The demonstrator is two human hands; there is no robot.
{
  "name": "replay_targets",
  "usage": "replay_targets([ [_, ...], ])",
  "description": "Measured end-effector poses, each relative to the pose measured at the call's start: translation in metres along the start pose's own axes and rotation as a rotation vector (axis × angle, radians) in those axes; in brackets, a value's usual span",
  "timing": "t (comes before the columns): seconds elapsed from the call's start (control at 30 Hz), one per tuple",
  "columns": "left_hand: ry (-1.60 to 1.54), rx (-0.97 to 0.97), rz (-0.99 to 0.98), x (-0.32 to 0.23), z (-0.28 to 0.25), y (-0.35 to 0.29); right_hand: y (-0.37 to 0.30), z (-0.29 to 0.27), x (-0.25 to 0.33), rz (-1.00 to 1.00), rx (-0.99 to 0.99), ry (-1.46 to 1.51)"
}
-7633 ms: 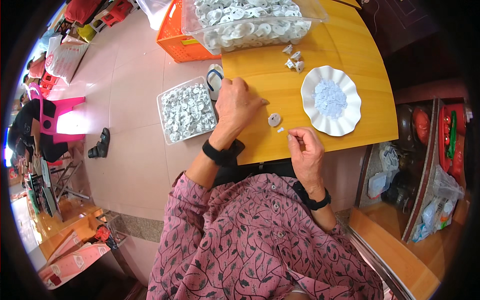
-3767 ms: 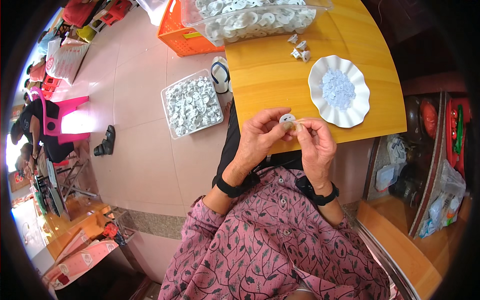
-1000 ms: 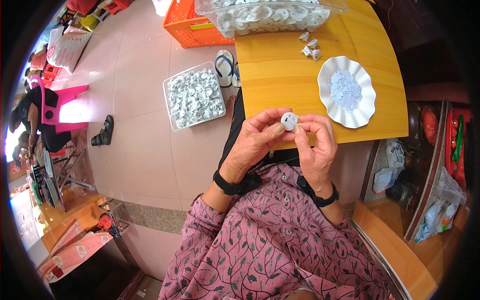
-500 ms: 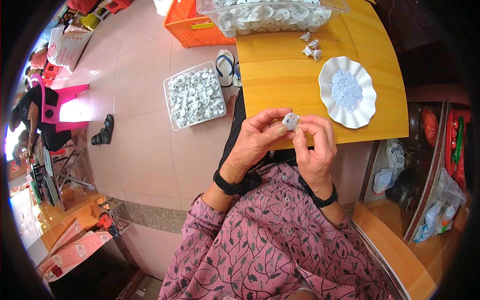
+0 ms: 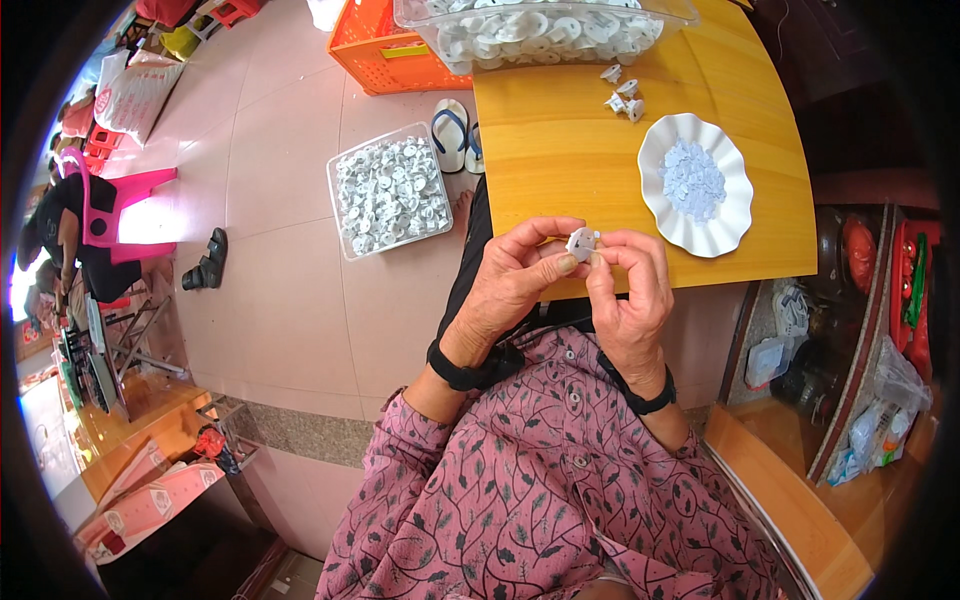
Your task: Assembling small white plastic components by pressing two parts together and inserting a small pill-shaped piece.
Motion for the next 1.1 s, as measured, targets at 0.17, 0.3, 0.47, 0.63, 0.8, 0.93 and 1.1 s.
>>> replay_targets([
  [0.17, -0.039, -0.006, -0.018, 0.0002, -0.0014, -0.0001, 0.0012, 0.0009, 0.0016, -0.004, 0.003, 0.016],
  [0.3, -0.132, -0.006, -0.053, -0.0029, 0.0035, -0.0004, 0.0024, 0.001, 0.0036, 0.032, -0.007, 0.044],
  [0.47, -0.131, -0.011, -0.06, -0.0034, 0.0023, -0.0006, 0.0022, 0.0027, 0.0037, 0.038, -0.003, 0.039],
  [0.63, -0.15, -0.01, -0.055, -0.0033, 0.0003, -0.0013, 0.0028, 0.0041, 0.0056, 0.035, 0.006, 0.041],
  [0.8, -0.164, -0.014, -0.037, -0.0039, 0.0, -0.0018, 0.0024, 0.0055, 0.0056, 0.032, 0.005, 0.045],
  [0.93, -0.152, -0.022, -0.028, -0.0028, -0.0009, -0.002, 0.0023, 0.0065, 0.0046, 0.014, 0.011, 0.035],
  [1.1, -0.084, -0.017, -0.014, -0.0044, -0.0019, -0.0015, 0.003, 0.0068, 0.0069, -0.051, 0.025, -0.01],
])
Point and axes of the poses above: each hand's wrist, its own y-axis towards the middle knuckle, its own z-axis out of the palm, x = y × z, the point moved 2 cm from there along y, towards the middle knuckle, and after that the axes turned 3 degrees about z, right-handed, at the moved point
